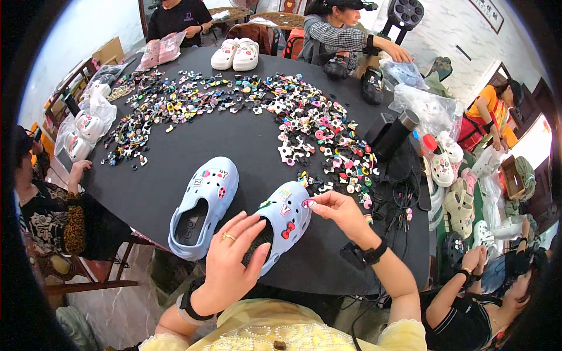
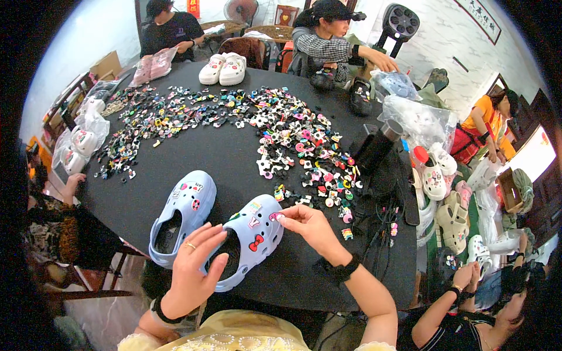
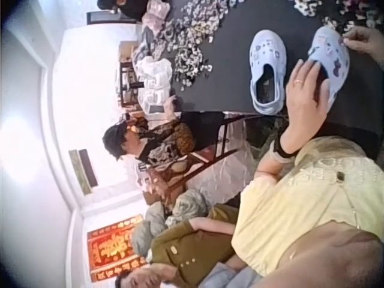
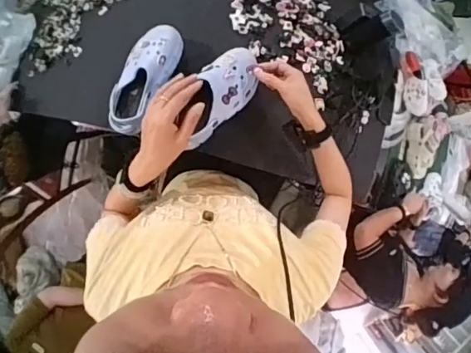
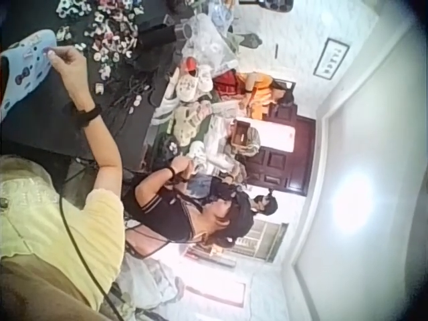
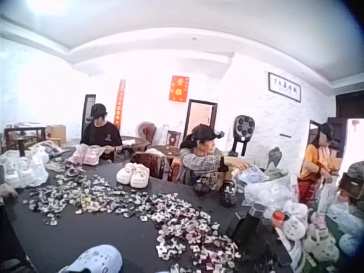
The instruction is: Applying decorative charms to the holes of rubber clog-style shoes.
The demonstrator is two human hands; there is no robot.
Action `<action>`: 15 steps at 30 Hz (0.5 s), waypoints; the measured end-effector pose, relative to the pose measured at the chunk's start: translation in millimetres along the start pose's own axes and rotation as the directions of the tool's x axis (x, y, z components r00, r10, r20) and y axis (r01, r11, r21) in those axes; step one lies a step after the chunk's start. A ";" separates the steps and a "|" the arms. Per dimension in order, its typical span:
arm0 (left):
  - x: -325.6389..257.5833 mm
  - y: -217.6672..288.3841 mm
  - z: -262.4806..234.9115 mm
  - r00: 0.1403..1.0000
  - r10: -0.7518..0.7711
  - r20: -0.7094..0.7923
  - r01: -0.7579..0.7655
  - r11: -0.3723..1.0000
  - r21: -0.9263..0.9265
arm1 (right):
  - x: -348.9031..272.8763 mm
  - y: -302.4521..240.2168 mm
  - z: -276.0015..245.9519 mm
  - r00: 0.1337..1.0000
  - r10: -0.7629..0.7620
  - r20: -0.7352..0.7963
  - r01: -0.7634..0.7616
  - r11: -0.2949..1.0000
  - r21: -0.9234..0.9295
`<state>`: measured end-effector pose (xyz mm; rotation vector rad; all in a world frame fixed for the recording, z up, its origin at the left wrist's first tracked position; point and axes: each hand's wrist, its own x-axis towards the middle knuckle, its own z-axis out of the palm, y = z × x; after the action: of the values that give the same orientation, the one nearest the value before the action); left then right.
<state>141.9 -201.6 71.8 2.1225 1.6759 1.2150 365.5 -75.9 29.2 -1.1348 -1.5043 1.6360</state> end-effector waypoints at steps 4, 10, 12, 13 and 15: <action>1.6 13.4 -0.9 0.999 -0.039 -0.012 0.040 0.952 0.303 | 1.5 16.4 9.7 1.000 -0.007 -0.003 0.007 1.000 0.023; -12.8 -4.4 32.9 0.950 -0.264 0.166 0.293 0.937 -0.192 | 5.3 33.9 18.7 0.993 -0.111 -0.032 0.104 0.979 -0.176; -10.0 -9.6 45.4 0.784 -0.356 0.508 0.619 0.494 -0.610 | 5.6 33.0 25.6 0.985 -0.156 -0.076 0.134 0.960 -0.245; -6.8 -7.6 46.2 0.785 -0.360 0.505 0.619 0.494 -0.610 | 5.7 32.3 28.7 0.970 -0.223 -0.098 0.188 0.941 -0.283; -1.2 -3.2 46.6 0.749 -0.387 0.538 0.630 0.166 -0.758 | 5.4 29.8 30.7 0.950 -0.290 -0.114 0.240 0.915 -0.324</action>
<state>171.3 -185.9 39.0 0.7825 0.9749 1.1546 338.5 -88.9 -1.9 -1.1324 -1.7596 1.1274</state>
